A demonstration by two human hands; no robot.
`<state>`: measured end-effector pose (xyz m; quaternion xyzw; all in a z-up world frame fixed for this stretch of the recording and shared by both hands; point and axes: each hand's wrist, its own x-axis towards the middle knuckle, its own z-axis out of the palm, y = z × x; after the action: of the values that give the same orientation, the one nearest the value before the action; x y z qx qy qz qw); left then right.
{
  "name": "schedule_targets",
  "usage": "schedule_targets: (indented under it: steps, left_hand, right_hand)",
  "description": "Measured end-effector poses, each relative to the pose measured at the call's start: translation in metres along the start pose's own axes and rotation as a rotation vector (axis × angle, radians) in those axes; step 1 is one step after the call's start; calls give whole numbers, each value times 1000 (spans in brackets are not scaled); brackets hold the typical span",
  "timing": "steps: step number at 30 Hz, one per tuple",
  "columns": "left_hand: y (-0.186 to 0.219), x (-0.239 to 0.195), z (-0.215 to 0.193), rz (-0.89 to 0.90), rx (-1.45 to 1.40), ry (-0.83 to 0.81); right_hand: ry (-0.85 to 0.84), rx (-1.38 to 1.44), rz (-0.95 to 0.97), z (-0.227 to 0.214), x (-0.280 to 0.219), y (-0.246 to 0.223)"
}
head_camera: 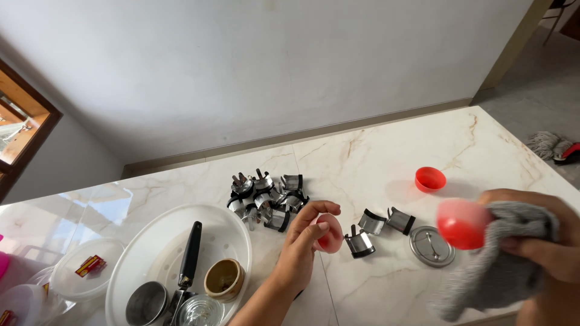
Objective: The person dries various small kitchen utensils and containers using a grey cloth. They wipe metal parts, a metal lid, small red and pink plastic cups, and a black-handled tool, placing the dried items on the countertop.
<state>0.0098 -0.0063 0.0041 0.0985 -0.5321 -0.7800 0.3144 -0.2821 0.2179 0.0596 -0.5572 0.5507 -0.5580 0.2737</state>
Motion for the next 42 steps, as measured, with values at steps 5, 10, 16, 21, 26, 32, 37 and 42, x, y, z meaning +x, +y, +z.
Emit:
schedule_targets:
  steps: [5, 10, 16, 21, 26, 32, 37, 42]
  left_hand:
    - [-5, -2, 7, -43, 92, 2]
    - [-10, -4, 10, -89, 87, -3]
    - [-15, -3, 11, -109, 120, 6]
    - [-12, -4, 11, -116, 142, 21]
    - [-14, -2, 9, -83, 106, 13]
    - [-12, -3, 11, -107, 86, 10]
    - [-9, -4, 10, -33, 128, -23]
    - [-9, -4, 10, -28, 92, -19]
  right_hand:
    - [355, -400, 310, -69, -17, 54]
    - [295, -1409, 438, -44, 15, 68]
    - [165, -1517, 420, -35, 25, 98]
    - [184, -1438, 432, -37, 23, 85]
    - [308, -1318, 364, -40, 9, 66]
    - [476, -885, 174, -45, -8, 41]
    - [292, -582, -59, -45, -10, 26]
    - [152, -377, -32, -12, -3, 5]
